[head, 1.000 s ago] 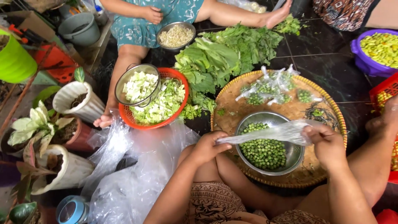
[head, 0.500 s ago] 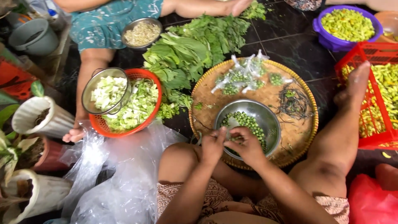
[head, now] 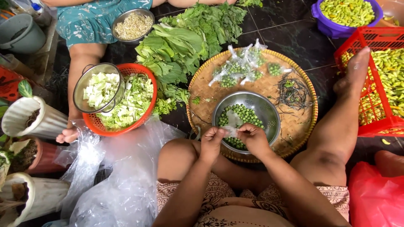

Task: A person is sitting on the floor, scooping green peas from a metal bowl and filling small plastic bags.

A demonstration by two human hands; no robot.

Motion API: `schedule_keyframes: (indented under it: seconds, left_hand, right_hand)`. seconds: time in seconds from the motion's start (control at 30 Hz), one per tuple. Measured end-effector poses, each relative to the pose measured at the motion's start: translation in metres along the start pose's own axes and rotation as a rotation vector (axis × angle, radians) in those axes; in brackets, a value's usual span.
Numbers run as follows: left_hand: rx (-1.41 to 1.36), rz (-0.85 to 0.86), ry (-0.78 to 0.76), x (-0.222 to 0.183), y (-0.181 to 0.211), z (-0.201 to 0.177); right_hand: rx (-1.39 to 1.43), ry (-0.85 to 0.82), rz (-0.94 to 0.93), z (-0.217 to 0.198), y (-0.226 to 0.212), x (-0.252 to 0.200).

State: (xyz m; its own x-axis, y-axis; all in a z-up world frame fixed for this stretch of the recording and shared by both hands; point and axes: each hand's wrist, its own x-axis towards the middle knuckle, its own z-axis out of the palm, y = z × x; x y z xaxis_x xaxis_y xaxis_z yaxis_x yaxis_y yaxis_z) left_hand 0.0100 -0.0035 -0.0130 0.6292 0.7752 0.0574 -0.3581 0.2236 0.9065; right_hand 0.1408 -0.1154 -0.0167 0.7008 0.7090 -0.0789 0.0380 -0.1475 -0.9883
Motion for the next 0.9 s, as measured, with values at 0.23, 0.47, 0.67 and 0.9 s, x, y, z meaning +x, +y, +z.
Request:
schedule_keyframes:
  seconds: [0.23,0.47,0.67,0.9]
  left_hand:
    - [0.063,-0.089,-0.186,0.002,-0.027,-0.010]
    - [0.009,-0.347,0.000,-0.002,-0.012,-0.009]
    - [-0.027,-0.388,-0.025,-0.002,-0.030,-0.017]
    - [0.463,-0.214,-0.071,0.001,-0.033,-0.019]
  right_hand:
    - [0.600,0.095,0.304,0.011,-0.018,-0.008]
    - [0.531,-0.086,0.220,0.007,-0.014,-0.011]
    - [0.201,0.058,0.024,0.004,0.001,-0.002]
    - [0.370,-0.047,0.069,0.009,0.009,-0.006]
